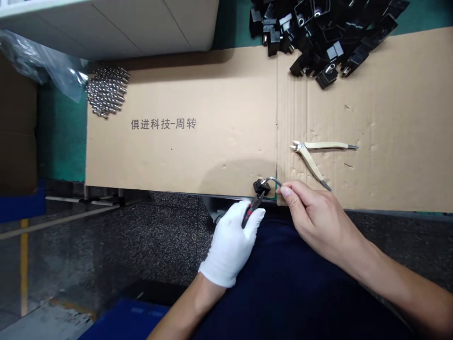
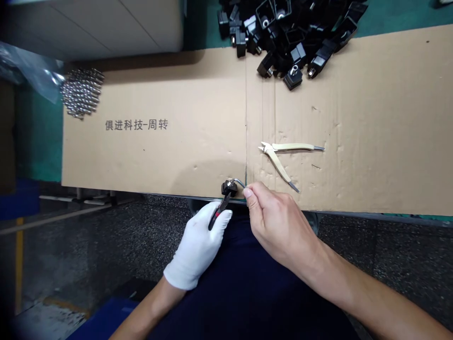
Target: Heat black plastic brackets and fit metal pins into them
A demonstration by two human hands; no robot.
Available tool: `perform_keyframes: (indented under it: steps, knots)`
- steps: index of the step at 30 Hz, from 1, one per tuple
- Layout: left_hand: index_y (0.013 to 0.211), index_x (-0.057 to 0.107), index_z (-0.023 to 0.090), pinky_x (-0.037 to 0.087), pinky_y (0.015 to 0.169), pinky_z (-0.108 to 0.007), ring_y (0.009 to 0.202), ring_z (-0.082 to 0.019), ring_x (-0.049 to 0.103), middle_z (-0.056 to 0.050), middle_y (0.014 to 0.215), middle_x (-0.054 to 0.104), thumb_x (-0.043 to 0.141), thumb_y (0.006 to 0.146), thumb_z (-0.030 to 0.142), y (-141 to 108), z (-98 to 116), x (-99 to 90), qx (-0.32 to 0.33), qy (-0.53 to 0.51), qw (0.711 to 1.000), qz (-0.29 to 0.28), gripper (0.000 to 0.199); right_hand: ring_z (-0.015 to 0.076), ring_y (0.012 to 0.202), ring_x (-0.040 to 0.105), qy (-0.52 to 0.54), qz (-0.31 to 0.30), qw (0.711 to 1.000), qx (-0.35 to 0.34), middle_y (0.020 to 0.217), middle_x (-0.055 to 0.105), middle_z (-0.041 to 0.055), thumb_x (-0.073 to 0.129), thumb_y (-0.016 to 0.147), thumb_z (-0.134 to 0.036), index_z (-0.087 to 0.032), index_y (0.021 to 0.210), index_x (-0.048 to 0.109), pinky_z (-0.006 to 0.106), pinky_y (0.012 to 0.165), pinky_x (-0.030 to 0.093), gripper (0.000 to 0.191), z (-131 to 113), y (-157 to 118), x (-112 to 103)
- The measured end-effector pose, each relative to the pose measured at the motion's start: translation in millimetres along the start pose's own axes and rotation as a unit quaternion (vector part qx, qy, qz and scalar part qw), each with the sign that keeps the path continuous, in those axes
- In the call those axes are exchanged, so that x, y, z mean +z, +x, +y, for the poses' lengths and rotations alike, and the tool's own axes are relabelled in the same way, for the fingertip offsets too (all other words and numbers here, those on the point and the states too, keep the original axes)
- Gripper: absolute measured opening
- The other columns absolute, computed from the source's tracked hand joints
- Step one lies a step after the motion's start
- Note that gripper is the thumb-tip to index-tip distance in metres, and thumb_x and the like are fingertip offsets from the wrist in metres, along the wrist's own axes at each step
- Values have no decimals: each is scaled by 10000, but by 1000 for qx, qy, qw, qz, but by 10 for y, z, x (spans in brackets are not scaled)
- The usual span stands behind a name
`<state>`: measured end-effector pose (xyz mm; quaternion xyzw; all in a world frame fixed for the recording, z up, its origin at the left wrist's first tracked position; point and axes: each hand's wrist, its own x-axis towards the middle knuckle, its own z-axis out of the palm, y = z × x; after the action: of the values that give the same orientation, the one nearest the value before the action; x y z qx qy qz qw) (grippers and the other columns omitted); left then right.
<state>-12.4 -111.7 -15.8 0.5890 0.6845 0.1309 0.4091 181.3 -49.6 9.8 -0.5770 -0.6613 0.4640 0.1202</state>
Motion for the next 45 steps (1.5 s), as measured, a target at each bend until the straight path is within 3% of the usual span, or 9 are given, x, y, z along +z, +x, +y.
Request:
perform_keyframes:
  steps: [3,7,15,19,27,34,41,45]
  knots:
    - [1192,656,208,467,1034,-340,1102,-213,658,-70,1184,713,508,1047,383,15,26,-54,-18,-40,999,-14,271,181,616,547,-70,6,997,-31,683,560,-7,390,1089,-344,-246,889,513,346,620,326,255,-3,34,-27]
    - [1095,672,217,491,909,-310,983,-195,671,-48,1083,733,455,1065,364,43,71,-126,-35,-63,997,-40,264,199,626,576,-135,-7,990,-45,687,584,9,377,1089,-367,-245,867,497,354,625,313,280,18,121,-90]
    - [867,588,190,421,713,-294,736,-159,594,-32,827,664,383,1074,430,63,52,64,-57,-75,995,-37,377,212,532,589,-333,-9,943,-16,640,639,29,329,1081,-428,-231,900,558,337,544,185,352,-45,245,-134]
    - [829,568,192,410,686,-285,710,-149,576,-24,800,654,375,1074,451,90,46,79,-71,-116,989,-64,405,234,566,645,-361,-10,932,4,649,671,34,307,1086,-441,-226,860,551,319,536,182,396,-90,278,-101]
    - [823,593,191,427,703,-297,713,-170,623,-36,777,671,454,1047,378,129,76,124,-75,-98,991,-47,323,283,602,694,-422,-35,906,32,670,714,65,274,1083,-495,-224,885,626,312,510,169,486,-145,389,-86]
    - [812,596,192,462,686,-313,722,-208,675,-67,773,688,456,1041,400,156,125,85,-101,-106,987,-59,339,309,658,728,-423,-122,895,67,721,750,73,247,1087,-471,-224,923,694,324,507,236,536,-262,559,-148]
    - [858,643,173,499,714,-341,760,-242,691,-120,814,700,441,1043,379,202,174,-1,-94,-92,989,-67,343,341,607,721,-451,-207,862,106,650,716,112,193,1079,-499,-214,764,686,333,460,229,650,-392,720,-200]
    - [886,653,167,498,726,-347,779,-251,688,-127,814,695,440,1040,372,210,195,-3,-97,-89,989,-67,334,316,578,700,-442,-235,862,86,635,703,100,177,1082,-491,-229,819,709,321,454,225,649,-379,797,-233]
